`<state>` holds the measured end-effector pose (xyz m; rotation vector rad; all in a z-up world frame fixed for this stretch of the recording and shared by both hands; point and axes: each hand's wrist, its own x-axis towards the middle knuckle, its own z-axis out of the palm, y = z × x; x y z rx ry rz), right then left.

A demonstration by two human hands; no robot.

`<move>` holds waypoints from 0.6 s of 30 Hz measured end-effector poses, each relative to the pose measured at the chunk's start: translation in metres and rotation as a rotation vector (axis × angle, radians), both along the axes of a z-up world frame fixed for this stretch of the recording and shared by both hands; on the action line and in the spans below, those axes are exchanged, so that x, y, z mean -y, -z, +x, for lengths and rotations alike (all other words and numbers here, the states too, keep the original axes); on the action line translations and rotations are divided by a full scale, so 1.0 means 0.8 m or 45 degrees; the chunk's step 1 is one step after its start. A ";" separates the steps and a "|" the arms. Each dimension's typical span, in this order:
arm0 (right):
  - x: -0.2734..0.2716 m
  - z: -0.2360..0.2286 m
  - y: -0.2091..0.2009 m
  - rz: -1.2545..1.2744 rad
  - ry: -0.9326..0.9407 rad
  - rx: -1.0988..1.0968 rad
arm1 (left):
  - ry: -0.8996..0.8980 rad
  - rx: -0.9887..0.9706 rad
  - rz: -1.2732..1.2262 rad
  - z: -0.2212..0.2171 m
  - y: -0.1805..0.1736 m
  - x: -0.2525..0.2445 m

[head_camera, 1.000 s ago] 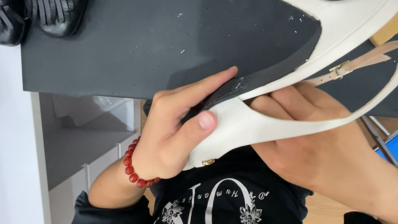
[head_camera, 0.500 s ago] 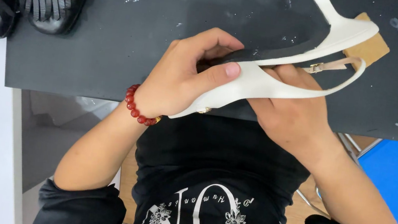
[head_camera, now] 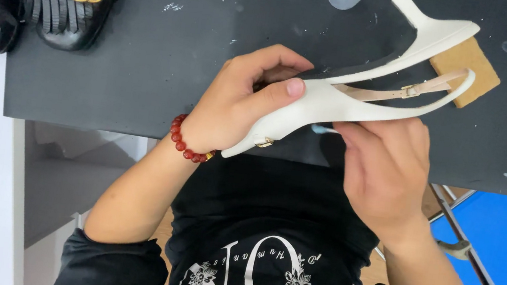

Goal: The person cleans a pair of white high-heeled slingback shoes at a workbench. They hold each shoe and rub the heel, sole edge, and upper with cotton swabs, wipe the shoe with a gray cloth, and use a small sponge block, working over the shoes one at a time.

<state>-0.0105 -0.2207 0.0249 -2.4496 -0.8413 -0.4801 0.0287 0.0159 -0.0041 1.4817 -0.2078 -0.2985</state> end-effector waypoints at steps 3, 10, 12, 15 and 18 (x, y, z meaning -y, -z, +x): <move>0.007 -0.020 0.018 0.647 0.032 -0.473 | -0.006 0.062 -0.064 -0.006 0.006 -0.001; 0.021 -0.020 0.055 1.725 -0.106 -1.130 | -0.007 0.075 -0.082 -0.005 0.009 -0.001; 0.018 -0.019 0.054 1.904 -0.102 -1.303 | -0.029 0.053 -0.079 -0.005 0.009 -0.002; 0.016 -0.023 0.054 1.898 -0.060 -1.309 | -0.052 0.052 -0.072 -0.006 0.009 0.000; 0.011 -0.026 0.063 1.763 -0.013 -1.157 | -0.056 0.059 -0.053 -0.005 0.009 0.000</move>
